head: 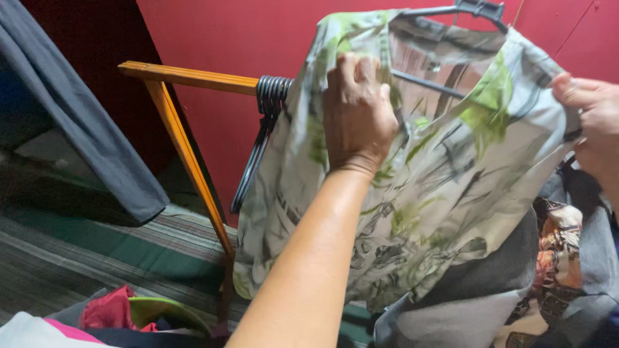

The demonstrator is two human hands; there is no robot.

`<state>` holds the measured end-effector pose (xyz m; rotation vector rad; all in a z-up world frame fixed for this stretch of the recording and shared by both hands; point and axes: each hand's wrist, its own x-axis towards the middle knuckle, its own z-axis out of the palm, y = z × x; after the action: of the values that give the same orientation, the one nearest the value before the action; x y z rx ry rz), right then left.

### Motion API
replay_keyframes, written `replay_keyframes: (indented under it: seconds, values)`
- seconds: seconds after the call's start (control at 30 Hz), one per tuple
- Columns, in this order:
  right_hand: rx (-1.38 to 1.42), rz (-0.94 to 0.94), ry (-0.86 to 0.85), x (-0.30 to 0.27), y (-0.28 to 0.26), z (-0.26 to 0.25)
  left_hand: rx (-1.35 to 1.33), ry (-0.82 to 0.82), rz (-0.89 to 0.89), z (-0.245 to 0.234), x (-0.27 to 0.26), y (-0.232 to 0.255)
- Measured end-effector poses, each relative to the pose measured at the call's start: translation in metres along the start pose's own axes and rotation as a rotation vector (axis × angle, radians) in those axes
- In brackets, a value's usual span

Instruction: The person picks up clothes from a pile on the floor, places them on hangers, and hangs them on a wooden clothing rack. The person handles several items including a grey shirt, a patterned shirt, a white top, and a pink and green shirt.

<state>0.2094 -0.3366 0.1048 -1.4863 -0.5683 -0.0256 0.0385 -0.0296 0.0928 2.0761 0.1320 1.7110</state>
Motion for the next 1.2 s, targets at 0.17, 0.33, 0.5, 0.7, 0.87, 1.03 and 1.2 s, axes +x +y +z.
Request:
replay_keyframes:
  seconds: [0.17,0.33,0.5,0.7,0.87,1.03,1.2]
  values:
    - [-0.259,0.071,0.371,0.056,0.006,-0.006,-0.081,-0.424,-0.394,0.046,-0.043,-0.014]
    - [-1.228,0.011,0.29,0.077,0.045,-0.027,-0.024,-0.728,-0.577,0.065,-0.083,-0.034]
    - [-1.225,0.126,0.281,0.079,0.049,-0.025,0.031,-0.84,-0.642,0.064,-0.101,-0.028]
    - [-0.818,-0.671,0.336,-0.006,0.016,0.037,0.076,-0.91,-0.769,0.073,-0.124,-0.026]
    - [-0.839,-0.132,-0.118,-0.071,0.031,0.121,0.025,-0.842,-0.828,0.073,-0.136,-0.018]
    - [-1.17,-0.049,-0.312,-0.071,0.07,0.156,-0.007,-0.799,-0.893,0.059,-0.134,0.0]
    - [-1.332,-0.009,-0.386,-0.051,0.103,0.16,0.013,-0.843,-0.902,0.047,-0.137,-0.001]
